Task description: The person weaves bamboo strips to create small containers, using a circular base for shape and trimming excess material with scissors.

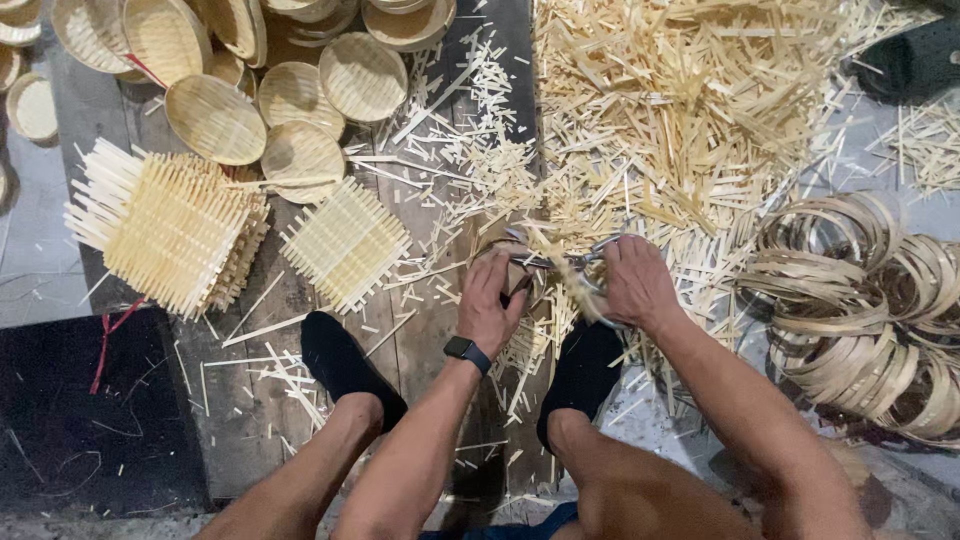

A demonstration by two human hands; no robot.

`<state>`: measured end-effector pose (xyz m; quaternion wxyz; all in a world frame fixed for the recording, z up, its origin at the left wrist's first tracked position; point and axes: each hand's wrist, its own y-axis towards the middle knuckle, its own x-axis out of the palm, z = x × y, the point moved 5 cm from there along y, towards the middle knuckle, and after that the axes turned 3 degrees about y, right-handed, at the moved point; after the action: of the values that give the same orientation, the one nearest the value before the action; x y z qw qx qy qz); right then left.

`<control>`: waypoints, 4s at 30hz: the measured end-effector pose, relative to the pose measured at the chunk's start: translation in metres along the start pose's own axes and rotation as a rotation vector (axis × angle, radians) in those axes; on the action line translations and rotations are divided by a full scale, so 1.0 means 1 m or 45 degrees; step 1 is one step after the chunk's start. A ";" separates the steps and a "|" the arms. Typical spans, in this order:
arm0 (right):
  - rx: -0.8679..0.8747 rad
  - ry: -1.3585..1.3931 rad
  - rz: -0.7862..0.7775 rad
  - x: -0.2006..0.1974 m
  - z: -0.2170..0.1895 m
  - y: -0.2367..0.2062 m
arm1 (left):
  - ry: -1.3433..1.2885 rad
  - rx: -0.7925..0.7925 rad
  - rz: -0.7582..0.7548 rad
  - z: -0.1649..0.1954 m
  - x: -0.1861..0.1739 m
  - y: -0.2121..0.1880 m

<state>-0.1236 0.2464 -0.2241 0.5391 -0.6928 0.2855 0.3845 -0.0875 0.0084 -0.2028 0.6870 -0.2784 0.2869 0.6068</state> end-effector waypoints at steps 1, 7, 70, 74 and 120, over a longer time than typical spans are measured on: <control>-0.027 -0.037 0.088 0.002 -0.003 0.000 | -0.009 0.001 0.001 0.000 0.000 0.000; -0.010 0.028 0.116 0.009 0.017 -0.005 | -0.094 0.097 -0.041 0.003 -0.013 0.000; 0.197 1.471 0.065 0.021 -0.053 0.001 | -0.667 -0.683 -0.049 -0.067 0.037 -0.002; 0.342 1.654 -0.066 0.030 -0.053 -0.001 | -0.778 -0.892 -0.037 -0.078 0.042 -0.002; 0.173 2.377 0.131 0.022 -0.070 -0.034 | -0.360 -0.552 -0.209 -0.128 -0.082 0.087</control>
<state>-0.0683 0.1880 -0.2164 0.1132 -0.6747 0.6548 -0.3213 -0.1895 -0.1309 -0.2329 0.6915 -0.3539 0.0280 0.6291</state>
